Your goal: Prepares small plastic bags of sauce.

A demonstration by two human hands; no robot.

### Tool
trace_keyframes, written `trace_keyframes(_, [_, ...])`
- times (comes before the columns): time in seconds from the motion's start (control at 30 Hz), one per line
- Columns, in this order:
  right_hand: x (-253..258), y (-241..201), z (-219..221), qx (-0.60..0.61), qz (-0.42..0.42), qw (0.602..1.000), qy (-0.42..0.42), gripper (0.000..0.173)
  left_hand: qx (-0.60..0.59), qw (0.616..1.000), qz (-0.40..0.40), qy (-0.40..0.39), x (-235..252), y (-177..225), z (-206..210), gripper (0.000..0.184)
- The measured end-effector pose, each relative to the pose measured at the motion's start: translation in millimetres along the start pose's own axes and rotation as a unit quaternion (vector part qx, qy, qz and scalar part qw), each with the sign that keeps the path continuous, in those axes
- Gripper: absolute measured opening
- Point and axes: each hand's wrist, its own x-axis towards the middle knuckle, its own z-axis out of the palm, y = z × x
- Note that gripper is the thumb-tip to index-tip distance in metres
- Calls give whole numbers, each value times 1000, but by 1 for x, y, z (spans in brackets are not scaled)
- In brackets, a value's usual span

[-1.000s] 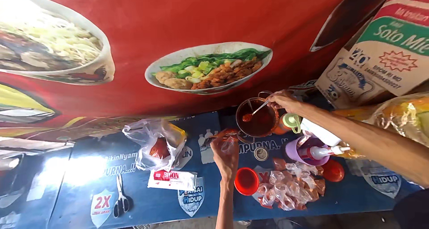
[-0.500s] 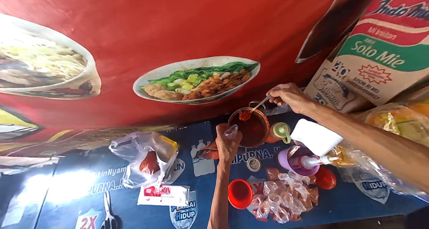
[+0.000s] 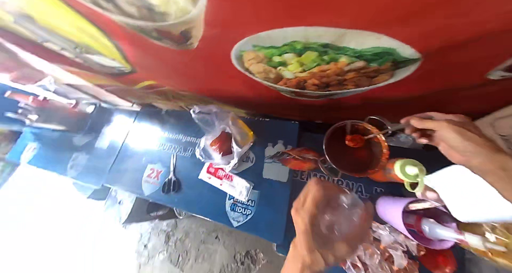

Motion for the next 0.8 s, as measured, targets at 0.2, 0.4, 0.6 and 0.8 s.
trace_keyframes(0.2, [2,4,-3,-19,-2,1000,5,22,-56,998,29,-20,-5,25,-12,24])
trace_keyframes(0.4, [2,0,4,-14,21,1000,9,21,-10,1000,-16,4,-10,-5,-7,27])
trace_keyframes(0.6, [-7,-14,2,16,26,999,25,19,42,991,-120,-34,0,-66,12,28])
trace_keyframes(0.8, [-11,-23,-1,30,-3,999,31,20,138,974,-157,-88,18,-117,36,31])
